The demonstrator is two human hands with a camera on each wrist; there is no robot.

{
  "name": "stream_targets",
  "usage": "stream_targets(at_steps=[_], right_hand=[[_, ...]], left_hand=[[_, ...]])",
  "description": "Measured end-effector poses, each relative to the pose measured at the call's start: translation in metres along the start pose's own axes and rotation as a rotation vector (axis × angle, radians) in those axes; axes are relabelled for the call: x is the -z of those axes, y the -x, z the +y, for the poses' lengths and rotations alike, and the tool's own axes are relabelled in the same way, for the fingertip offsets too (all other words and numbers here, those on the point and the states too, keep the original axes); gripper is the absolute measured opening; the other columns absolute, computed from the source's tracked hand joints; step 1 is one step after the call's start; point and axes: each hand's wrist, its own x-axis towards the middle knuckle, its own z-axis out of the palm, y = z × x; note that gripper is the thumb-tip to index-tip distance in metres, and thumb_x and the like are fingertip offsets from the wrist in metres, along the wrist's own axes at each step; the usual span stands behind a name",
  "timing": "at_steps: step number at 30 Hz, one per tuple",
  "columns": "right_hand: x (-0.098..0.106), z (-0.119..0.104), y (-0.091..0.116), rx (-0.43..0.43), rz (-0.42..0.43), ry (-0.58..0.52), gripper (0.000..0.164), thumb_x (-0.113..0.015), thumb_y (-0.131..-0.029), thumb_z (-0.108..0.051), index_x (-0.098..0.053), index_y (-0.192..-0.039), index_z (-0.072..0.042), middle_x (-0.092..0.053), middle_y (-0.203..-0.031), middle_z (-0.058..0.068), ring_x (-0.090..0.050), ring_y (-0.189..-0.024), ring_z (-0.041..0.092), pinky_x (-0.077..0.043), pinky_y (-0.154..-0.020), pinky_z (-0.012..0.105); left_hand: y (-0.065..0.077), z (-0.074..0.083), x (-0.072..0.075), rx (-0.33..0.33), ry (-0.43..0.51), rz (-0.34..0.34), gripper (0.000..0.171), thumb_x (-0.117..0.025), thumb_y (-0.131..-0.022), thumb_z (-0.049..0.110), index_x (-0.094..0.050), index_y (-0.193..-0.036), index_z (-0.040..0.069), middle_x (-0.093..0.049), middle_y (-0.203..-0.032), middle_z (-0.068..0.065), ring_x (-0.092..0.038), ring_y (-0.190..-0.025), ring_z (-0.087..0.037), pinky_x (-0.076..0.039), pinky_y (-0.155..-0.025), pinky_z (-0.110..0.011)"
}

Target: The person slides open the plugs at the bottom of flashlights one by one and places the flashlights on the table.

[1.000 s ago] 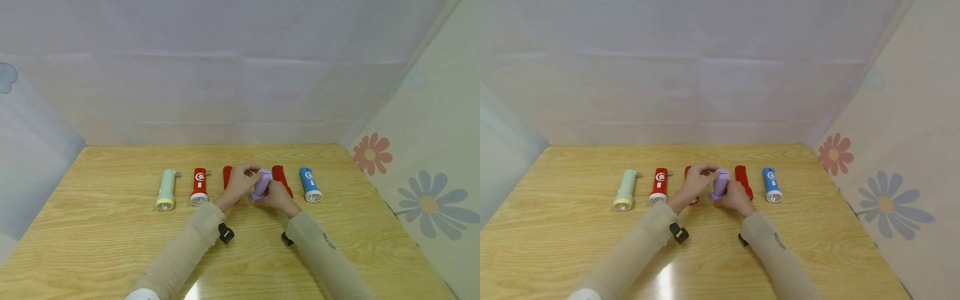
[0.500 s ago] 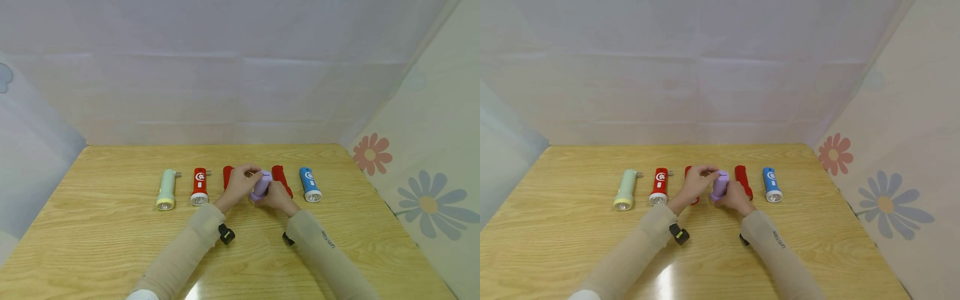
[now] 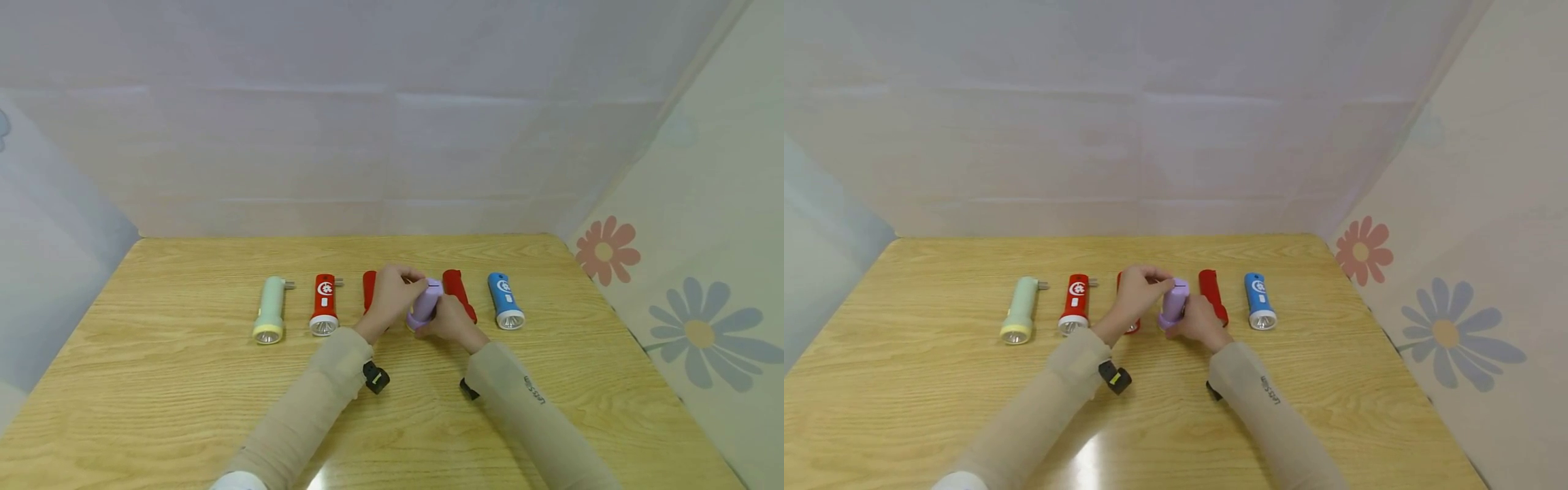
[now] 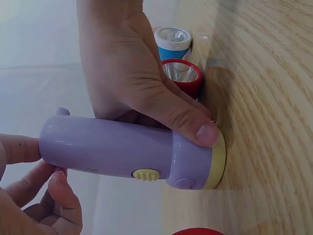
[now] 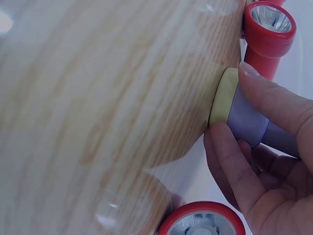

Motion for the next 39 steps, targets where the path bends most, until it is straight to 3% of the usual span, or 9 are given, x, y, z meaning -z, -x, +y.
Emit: stream_targets(at_steps=[17,24,39], right_hand=[[0.0015,-0.0031,0.0007,-0.030,-0.002,0.029,0.059,-0.085,-0.061,-0.015,-0.053,-0.106,0.008,-0.061,-0.095,0.016,-0.059,-0.087,0.026,-0.049,-0.077,0.038],[0.0008,-0.0047,0.0020,-0.016,0.009,0.021,0.057,-0.084,-0.061,-0.013,-0.054,-0.105,0.009,-0.061,-0.094,0.016,-0.060,-0.086,0.026,-0.049,-0.075,0.038],[-0.0015,-0.0017,0.0018,0.000,0.019,0.030,0.056,-0.084,-0.061,-0.013,-0.055,-0.103,0.009,-0.062,-0.093,0.016,-0.061,-0.085,0.027,-0.049,-0.074,0.037]], left_hand=[[-0.0033,0.0032,-0.0004,0.021,-0.062,-0.018,0.009,-0.068,-0.079,0.013,-0.070,-0.077,0.005,-0.064,-0.076,-0.003,-0.057,-0.071,-0.015,-0.047,-0.059,-0.025],[-0.0051,0.0037,-0.0013,0.075,-0.052,-0.022,0.012,-0.071,-0.078,0.018,-0.069,-0.076,0.006,-0.064,-0.076,-0.002,-0.059,-0.072,-0.015,-0.049,-0.061,-0.026],[-0.0091,0.0010,-0.0066,0.053,-0.047,0.012,0.020,-0.076,-0.073,0.020,-0.063,-0.068,0.006,-0.060,-0.071,-0.003,-0.055,-0.067,-0.016,-0.046,-0.054,-0.024]])
